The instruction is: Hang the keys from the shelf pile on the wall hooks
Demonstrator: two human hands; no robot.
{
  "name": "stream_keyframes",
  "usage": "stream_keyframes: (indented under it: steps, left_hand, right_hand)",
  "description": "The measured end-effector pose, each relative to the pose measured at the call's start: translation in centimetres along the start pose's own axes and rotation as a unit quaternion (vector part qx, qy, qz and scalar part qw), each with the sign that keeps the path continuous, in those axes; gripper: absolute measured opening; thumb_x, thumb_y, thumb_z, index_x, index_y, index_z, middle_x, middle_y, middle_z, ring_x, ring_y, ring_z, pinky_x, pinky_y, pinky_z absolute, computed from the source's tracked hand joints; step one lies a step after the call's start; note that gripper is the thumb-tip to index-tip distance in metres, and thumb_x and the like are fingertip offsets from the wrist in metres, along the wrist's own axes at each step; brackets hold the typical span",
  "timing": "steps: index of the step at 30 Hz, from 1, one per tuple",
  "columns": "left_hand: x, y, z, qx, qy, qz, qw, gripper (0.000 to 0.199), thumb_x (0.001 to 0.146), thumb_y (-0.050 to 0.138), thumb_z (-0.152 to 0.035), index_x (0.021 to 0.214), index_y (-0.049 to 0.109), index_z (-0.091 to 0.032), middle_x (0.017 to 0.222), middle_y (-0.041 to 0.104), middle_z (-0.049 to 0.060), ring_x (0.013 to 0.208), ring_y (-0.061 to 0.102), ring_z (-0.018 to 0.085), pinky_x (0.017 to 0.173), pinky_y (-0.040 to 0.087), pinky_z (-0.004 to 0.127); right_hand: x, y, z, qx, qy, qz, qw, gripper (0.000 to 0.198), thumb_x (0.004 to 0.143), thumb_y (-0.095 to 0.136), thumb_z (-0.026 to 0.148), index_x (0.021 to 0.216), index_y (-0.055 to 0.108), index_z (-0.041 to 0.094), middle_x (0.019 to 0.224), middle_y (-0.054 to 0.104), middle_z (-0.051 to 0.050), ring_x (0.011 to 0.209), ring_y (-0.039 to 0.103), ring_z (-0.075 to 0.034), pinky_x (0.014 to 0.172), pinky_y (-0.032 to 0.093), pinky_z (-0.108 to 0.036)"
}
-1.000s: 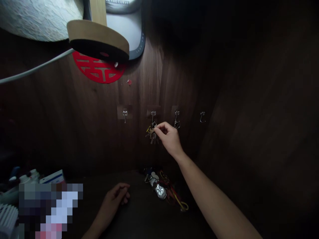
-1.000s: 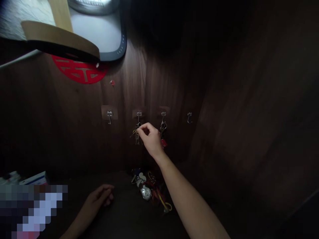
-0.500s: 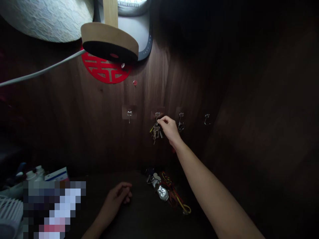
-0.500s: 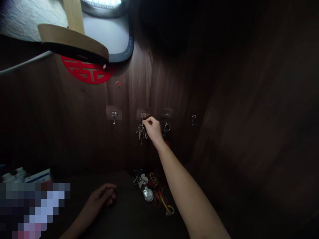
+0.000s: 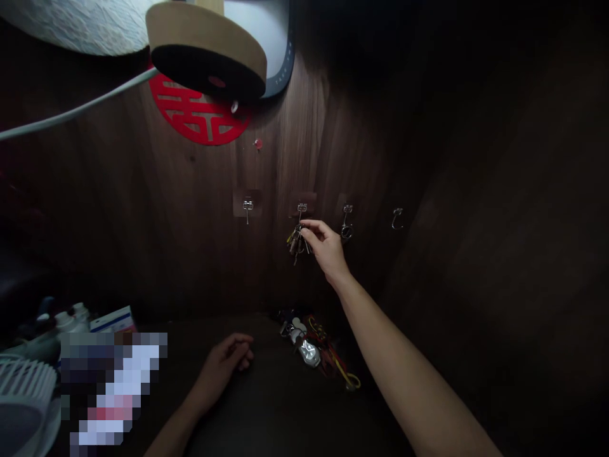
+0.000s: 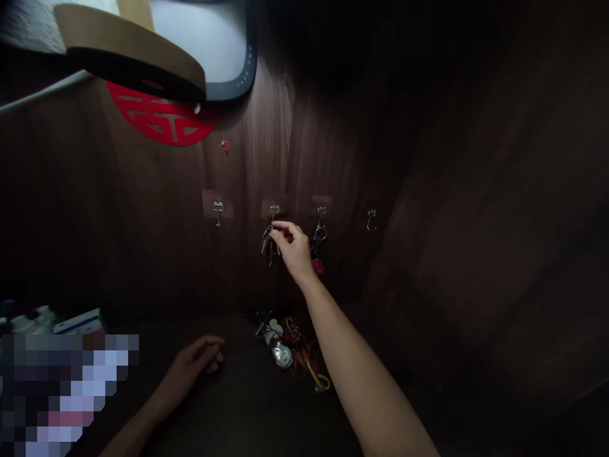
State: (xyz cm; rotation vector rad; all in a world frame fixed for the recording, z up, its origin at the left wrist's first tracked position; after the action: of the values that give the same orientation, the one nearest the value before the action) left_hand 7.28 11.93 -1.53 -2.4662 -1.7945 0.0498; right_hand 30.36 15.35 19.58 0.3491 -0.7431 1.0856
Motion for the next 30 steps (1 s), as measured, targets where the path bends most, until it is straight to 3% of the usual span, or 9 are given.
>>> stream_keyframes:
  steps: [8,14,20,24,30]
  left_hand:
    - [-0.2,0.0,0.0,-0.003,-0.001,0.000,1.000,0.029,0.074,0.060,-0.044,0.088,0.065,-0.020,0.067,0.064,-0.001,0.059,0.055,0.013,0.060,0.043,0.025]
    - [-0.6,-0.1,-0.5,0.005,0.003,-0.002,1.000,0.030,0.072,0.061,-0.046,0.087,0.066,-0.020,0.067,0.065,-0.001,0.061,0.056,0.014,0.062,0.044,0.026]
    - [-0.7,-0.1,-0.4,0.014,0.005,-0.002,1.000,0.031,0.072,0.060,-0.046,0.088,0.066,-0.020,0.068,0.065,-0.001,0.062,0.056,0.014,0.062,0.043,0.025]
    - [-0.6,0.0,-0.2,0.020,0.007,0.001,1.000,0.030,0.072,0.060,-0.045,0.088,0.066,-0.020,0.068,0.064,-0.001,0.062,0.056,0.014,0.062,0.043,0.025]
    - [-0.9,0.1,-0.4,0.039,0.012,-0.001,0.999,0.026,0.075,0.058,-0.042,0.088,0.066,-0.020,0.068,0.064,-0.001,0.062,0.056,0.014,0.063,0.044,0.025]
  right_hand:
    - [0.0,0.6,-0.2,0.027,0.031,-0.041,0.998,0.023,0.070,0.060,0.032,0.088,0.062,0.018,0.065,0.049,0.005,0.059,0.045,-0.010,0.054,0.038,-0.022]
    - [-1.3,0.0,-0.1,0.016,0.033,-0.050,0.998,0.026,0.070,0.059,0.031,0.093,0.062,0.019,0.069,0.052,0.004,0.059,0.045,-0.010,0.055,0.039,-0.021]
    - [-4.5,-1.0,-1.7,0.003,0.073,-0.038,0.997,0.033,0.072,0.056,0.031,0.102,0.062,0.019,0.081,0.061,-0.001,0.067,0.052,-0.013,0.055,0.041,-0.022]
    - [-7.3,-1.4,-3.3,-0.034,0.094,0.007,0.995,0.025,0.074,0.054,0.032,0.092,0.066,0.020,0.089,0.066,-0.003,0.077,0.057,-0.016,0.057,0.044,-0.024]
    - [-12.0,-2.1,-6.3,-0.058,0.132,0.031,0.989,0.018,0.078,0.052,0.029,0.083,0.067,0.019,0.084,0.068,-0.003,0.078,0.061,-0.018,0.066,0.047,-0.029]
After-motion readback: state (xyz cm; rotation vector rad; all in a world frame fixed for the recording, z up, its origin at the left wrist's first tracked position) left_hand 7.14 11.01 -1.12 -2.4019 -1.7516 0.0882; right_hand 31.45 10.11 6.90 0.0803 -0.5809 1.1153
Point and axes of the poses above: each hand's wrist, its own x-axis towards the middle knuckle, its own y-axis out of the palm, z = x × y, the point moved 6 cm from there along x, towards the middle knuckle
